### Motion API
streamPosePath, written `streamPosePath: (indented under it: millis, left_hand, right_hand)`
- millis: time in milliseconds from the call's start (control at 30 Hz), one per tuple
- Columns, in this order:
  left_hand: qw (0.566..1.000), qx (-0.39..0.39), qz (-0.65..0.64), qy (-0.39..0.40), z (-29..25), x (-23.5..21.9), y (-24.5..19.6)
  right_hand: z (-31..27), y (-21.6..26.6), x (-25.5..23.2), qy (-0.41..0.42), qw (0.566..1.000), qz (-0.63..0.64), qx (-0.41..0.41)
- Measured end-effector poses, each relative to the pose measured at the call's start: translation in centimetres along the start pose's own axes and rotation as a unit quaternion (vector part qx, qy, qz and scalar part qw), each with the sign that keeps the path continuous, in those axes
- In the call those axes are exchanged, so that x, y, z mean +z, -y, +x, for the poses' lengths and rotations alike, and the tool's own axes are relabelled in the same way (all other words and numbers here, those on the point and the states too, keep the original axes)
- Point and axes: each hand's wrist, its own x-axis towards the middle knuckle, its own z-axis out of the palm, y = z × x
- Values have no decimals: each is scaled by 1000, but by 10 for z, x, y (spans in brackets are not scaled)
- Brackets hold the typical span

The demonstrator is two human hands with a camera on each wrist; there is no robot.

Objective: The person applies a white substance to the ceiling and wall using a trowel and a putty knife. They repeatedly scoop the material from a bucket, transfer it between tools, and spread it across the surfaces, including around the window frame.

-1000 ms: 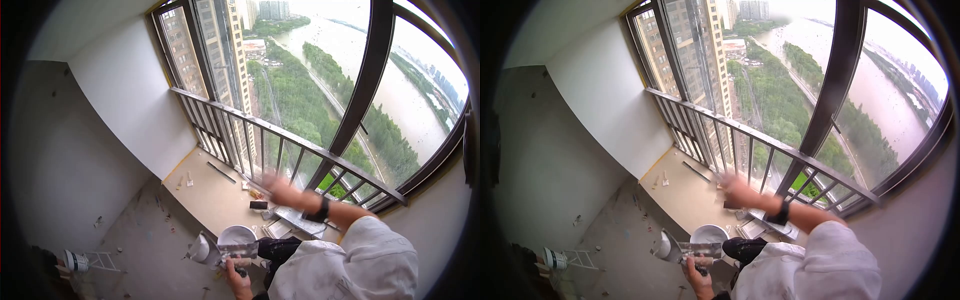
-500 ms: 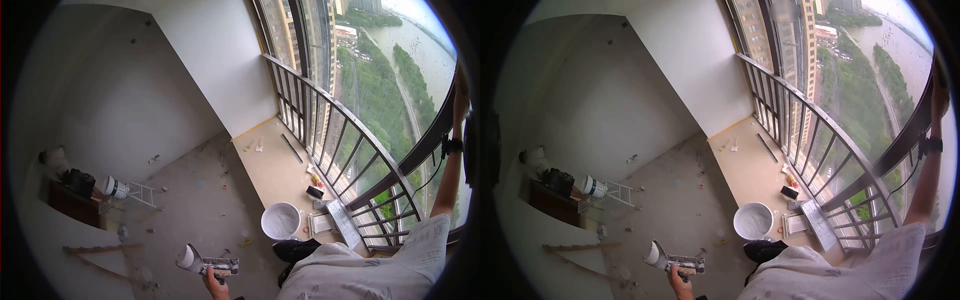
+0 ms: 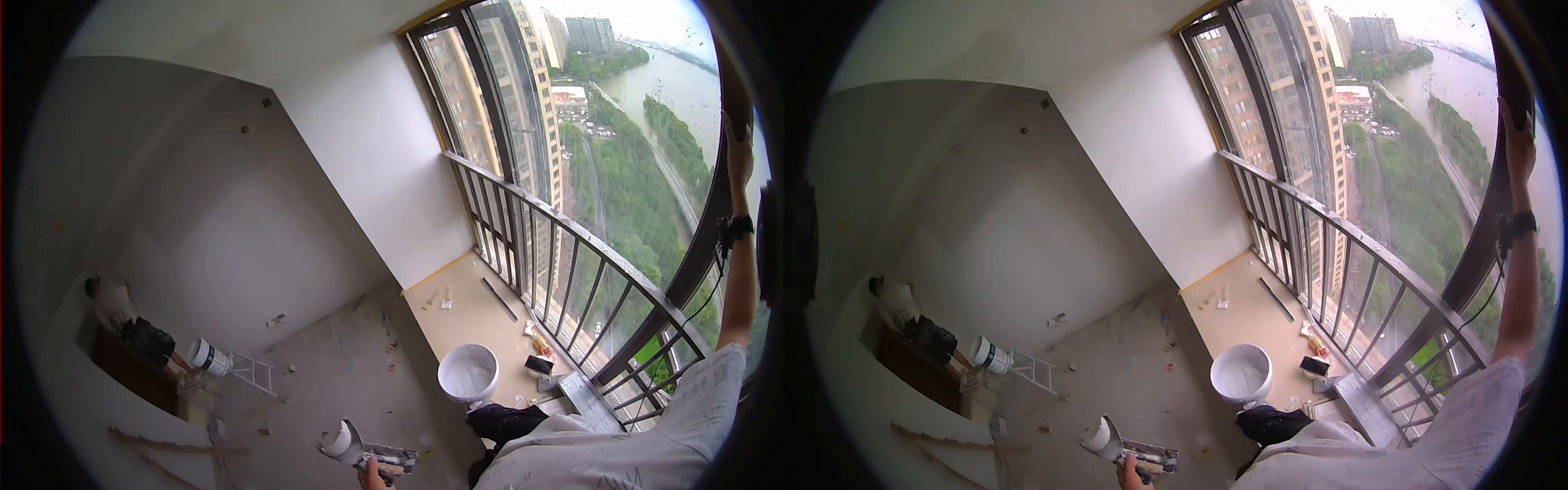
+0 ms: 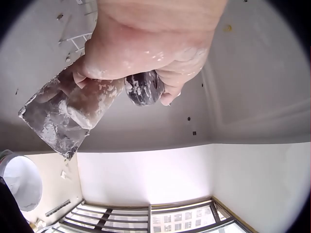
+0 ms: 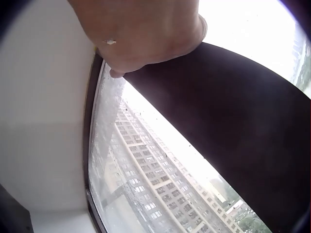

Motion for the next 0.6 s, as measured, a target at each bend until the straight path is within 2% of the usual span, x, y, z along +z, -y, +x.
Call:
streamPosePath:
  millis: [33, 67, 100, 167, 233, 267, 300, 333, 367, 400, 433, 467, 500, 533, 567, 600]
  left_hand:
    - [999, 21, 24, -1, -3, 10, -3]
    - [1000, -12, -5, -2, 11, 3, 8]
    - [1000, -10, -8, 3, 12, 13, 4]
    - [999, -8, 33, 29, 9, 39, -7]
    - [998, -33, 22, 52, 18, 65, -18]
    - [996, -48, 20, 76, 21, 81, -22]
    - [993, -64, 18, 98, 26, 89, -20]
    - [985, -5, 39, 171, 48, 80, -1]
    - [984, -9, 39, 176, 53, 92, 5]
    - [979, -9, 14, 204, 56, 111, 6]
    - [972, -6, -9, 234, 58, 134, 2]
    - [966, -11, -23, 257, 50, 162, -10]
    - [960, -16, -36, 278, 41, 187, -18]
    - [958, -5, -23, 285, 41, 205, -16]
    - [954, -17, -2, 300, 46, 219, -11]
    - [938, -20, 8, 345, 37, 239, -24]
  right_hand:
    - [-1, 1, -6, 2, 998, 49, 43]
    - [-2, 3, -14, -1, 992, 97, 86]
    - [-3, -9, -4, -3, 999, 52, 10]
    - [-4, -1, -10, -10, 998, 5, -65]
    - [-8, 48, -63, -62, 987, 145, 31]
    - [-14, 60, -80, -43, 997, 32, 60]
    - [-30, 80, -105, -85, 992, 92, 22]
    - [-54, 108, -139, -128, 980, 152, -16]
    - [-83, 151, -187, -109, 964, 240, -47]
    - [-126, 145, -186, -30, 951, 297, -79]
    - [-178, 169, -210, 95, 888, 449, -32]
    - [-222, 190, -234, 252, 802, 541, -11]
    - [-265, 217, -258, 364, 710, 603, -11]
    - [-307, 244, -283, 473, 611, 635, 6]
    - [-320, 267, -312, 614, 503, 608, 3]
    - [-356, 283, -322, 618, 456, 640, -11]
